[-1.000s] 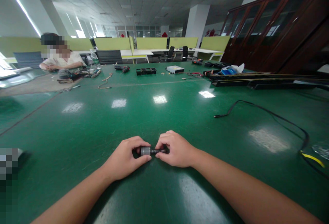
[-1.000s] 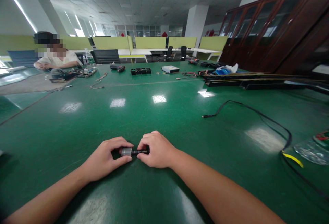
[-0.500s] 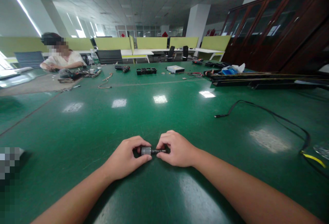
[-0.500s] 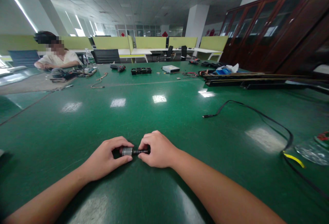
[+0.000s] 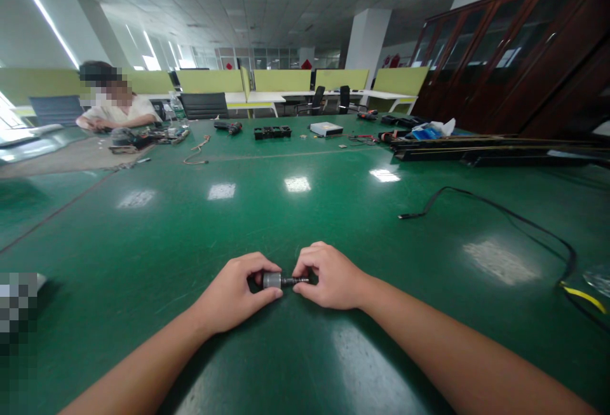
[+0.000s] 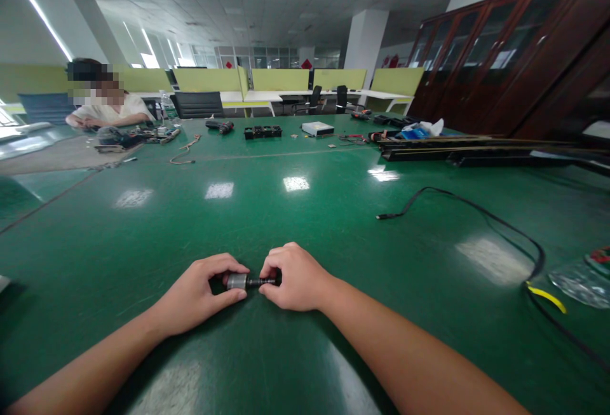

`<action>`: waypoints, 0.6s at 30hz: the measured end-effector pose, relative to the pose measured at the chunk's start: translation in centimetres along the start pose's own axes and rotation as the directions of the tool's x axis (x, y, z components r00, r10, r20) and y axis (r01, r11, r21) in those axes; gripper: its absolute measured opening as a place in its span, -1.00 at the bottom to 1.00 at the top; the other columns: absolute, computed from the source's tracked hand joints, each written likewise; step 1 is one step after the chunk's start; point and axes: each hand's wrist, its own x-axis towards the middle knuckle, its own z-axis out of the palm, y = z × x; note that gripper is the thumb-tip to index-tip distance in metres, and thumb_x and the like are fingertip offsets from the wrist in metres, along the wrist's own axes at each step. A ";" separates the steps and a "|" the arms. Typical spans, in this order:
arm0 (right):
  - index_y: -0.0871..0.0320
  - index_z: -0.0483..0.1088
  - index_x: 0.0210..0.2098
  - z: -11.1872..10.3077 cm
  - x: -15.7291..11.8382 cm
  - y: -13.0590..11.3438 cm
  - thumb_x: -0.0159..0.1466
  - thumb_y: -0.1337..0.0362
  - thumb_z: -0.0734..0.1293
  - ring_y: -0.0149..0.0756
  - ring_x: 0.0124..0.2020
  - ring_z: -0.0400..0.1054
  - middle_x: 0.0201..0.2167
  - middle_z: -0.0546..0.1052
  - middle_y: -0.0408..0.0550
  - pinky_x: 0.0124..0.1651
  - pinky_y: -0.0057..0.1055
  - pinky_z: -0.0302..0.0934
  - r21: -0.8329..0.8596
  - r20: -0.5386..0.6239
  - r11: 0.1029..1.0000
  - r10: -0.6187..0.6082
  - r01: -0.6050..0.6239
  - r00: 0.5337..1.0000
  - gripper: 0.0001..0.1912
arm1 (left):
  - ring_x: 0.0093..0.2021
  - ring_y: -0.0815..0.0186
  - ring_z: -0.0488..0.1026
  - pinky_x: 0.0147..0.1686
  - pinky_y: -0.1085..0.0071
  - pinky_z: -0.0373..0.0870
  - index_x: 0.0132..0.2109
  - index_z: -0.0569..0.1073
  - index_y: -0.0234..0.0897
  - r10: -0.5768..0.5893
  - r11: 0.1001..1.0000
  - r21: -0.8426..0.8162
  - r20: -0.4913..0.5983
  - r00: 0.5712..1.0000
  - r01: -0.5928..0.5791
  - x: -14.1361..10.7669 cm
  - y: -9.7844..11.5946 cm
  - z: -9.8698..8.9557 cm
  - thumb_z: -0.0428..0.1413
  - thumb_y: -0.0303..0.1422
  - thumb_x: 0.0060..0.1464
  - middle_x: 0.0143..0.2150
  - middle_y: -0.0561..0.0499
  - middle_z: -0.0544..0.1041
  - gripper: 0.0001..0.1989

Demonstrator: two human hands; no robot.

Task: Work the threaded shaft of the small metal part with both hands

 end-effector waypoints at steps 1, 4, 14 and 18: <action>0.17 0.47 -0.45 0.0 0.0 0.0 0.04 0.36 0.45 -0.37 -0.41 0.32 -0.50 0.48 -0.19 -0.18 -0.37 0.10 0.000 -0.001 1.000 0.001 -0.001 1.000 -0.91 | -0.31 0.31 0.42 -0.28 0.43 0.30 -0.12 0.55 -0.22 0.000 1.000 0.001 0.000 1.000 0.000 0.0 0.0 0.0 0.23 -0.32 0.07 -0.30 0.05 0.51 -0.79; 0.17 0.47 -0.45 0.0 0.0 0.0 0.03 0.37 0.46 -0.38 -0.42 0.32 -0.51 0.48 -0.20 -0.19 -0.38 0.10 0.001 -0.004 1.000 0.004 -0.004 1.000 -0.91 | -0.31 0.31 0.42 -0.28 0.43 0.31 -0.11 0.55 -0.22 -0.002 1.000 0.004 -0.001 1.000 0.002 0.0 0.1 0.0 0.23 -0.32 0.07 -0.30 0.04 0.51 -0.79; 0.18 0.46 -0.48 -0.3 0.0 0.1 0.02 0.37 0.47 -0.38 -0.44 0.30 -0.53 0.46 -0.20 -0.22 -0.39 0.10 0.004 -0.008 1.000 0.000 0.000 1.000 -0.90 | -0.31 0.31 0.42 -0.29 0.43 0.30 -0.12 0.55 -0.22 -0.002 1.000 0.003 -0.003 1.000 0.002 -0.1 0.1 0.0 0.23 -0.34 0.06 -0.30 0.05 0.51 -0.79; 0.18 0.46 -0.47 -0.3 -0.1 0.1 0.02 0.37 0.47 -0.39 -0.44 0.30 -0.53 0.46 -0.20 -0.22 -0.39 0.11 0.003 -0.006 1.000 -0.008 0.008 1.000 -0.90 | -0.31 0.31 0.42 -0.28 0.43 0.30 -0.13 0.55 -0.22 0.005 1.000 0.002 0.003 1.000 -0.005 -0.1 0.0 0.0 0.23 -0.33 0.06 -0.30 0.04 0.51 -0.80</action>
